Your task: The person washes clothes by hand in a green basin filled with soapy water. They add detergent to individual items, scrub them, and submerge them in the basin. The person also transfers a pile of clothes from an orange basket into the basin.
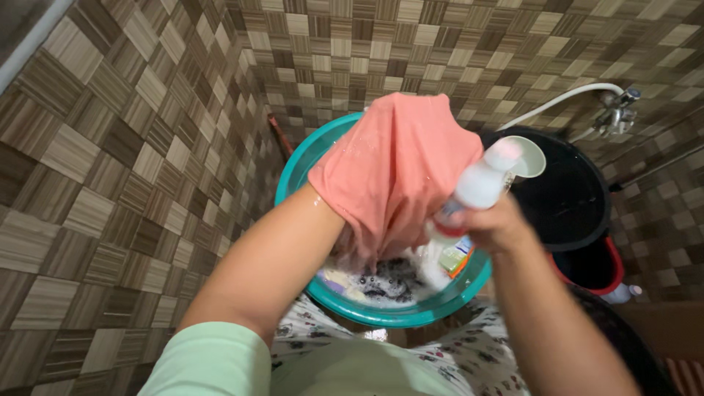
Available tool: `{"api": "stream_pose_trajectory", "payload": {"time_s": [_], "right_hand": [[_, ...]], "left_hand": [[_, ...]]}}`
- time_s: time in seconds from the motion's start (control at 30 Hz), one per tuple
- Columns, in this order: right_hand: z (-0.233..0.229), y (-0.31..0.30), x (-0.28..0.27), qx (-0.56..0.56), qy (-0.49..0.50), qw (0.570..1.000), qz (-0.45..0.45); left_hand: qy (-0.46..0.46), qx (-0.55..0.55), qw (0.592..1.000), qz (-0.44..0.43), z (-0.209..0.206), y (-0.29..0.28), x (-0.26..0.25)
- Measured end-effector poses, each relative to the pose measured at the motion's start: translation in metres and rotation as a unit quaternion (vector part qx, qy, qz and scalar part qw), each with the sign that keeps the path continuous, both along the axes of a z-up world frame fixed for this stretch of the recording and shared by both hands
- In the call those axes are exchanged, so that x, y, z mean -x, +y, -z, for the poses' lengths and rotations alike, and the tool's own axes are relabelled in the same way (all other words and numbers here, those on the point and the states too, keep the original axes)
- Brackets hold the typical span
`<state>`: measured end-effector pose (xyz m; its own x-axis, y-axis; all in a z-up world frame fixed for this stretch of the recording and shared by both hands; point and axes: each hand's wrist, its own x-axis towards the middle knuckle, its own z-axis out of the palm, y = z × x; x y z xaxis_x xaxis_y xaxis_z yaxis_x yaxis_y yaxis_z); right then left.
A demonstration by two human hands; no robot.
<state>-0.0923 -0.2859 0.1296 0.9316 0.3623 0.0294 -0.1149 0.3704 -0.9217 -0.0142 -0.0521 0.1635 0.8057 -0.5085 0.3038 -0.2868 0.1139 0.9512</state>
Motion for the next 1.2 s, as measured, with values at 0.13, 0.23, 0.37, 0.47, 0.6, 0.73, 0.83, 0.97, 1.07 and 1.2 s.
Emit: {"api": "stream_pose_trajectory", "payload": {"time_s": [0.13,0.23,0.37,0.47,0.6,0.73,0.83,0.97,1.07,1.2], "right_hand": [[-0.053,-0.022,-0.014,-0.055,-0.112,0.992,-0.003],[-0.096,-0.040,-0.021,-0.071,-0.164,0.984,-0.020],[-0.122,-0.034,-0.044,-0.032,-0.194,0.981,-0.001],[-0.123,-0.017,-0.073,0.022,-0.197,0.980,0.033],[-0.110,-0.005,-0.076,0.071,-0.212,0.973,0.052],[-0.077,-0.002,-0.031,0.055,-0.226,0.973,0.000],[-0.029,-0.001,0.013,0.050,-0.187,0.978,-0.077],[0.071,0.005,0.043,0.158,0.019,0.982,-0.105],[0.138,-0.007,0.056,0.310,0.095,0.943,-0.068],[0.189,-0.026,0.082,0.262,0.143,0.954,0.035]], "left_hand": [[-0.007,-0.046,0.999,-0.015,0.019,0.025,-0.005],[0.000,-0.170,0.985,-0.002,0.055,0.041,0.002],[0.008,-0.390,0.919,0.061,0.122,0.046,0.029],[0.024,-0.555,0.826,0.091,0.164,0.061,0.048],[0.050,-0.718,0.685,0.115,0.203,0.096,0.063],[0.079,-0.713,0.690,0.089,0.236,0.110,0.051],[0.131,-0.654,0.744,0.046,0.274,0.099,0.037],[0.192,-0.396,0.897,-0.021,0.317,0.056,0.037],[-0.012,-0.304,0.953,-0.005,0.336,0.009,0.048],[-0.064,-0.385,0.920,0.036,0.347,-0.033,0.090]]}}
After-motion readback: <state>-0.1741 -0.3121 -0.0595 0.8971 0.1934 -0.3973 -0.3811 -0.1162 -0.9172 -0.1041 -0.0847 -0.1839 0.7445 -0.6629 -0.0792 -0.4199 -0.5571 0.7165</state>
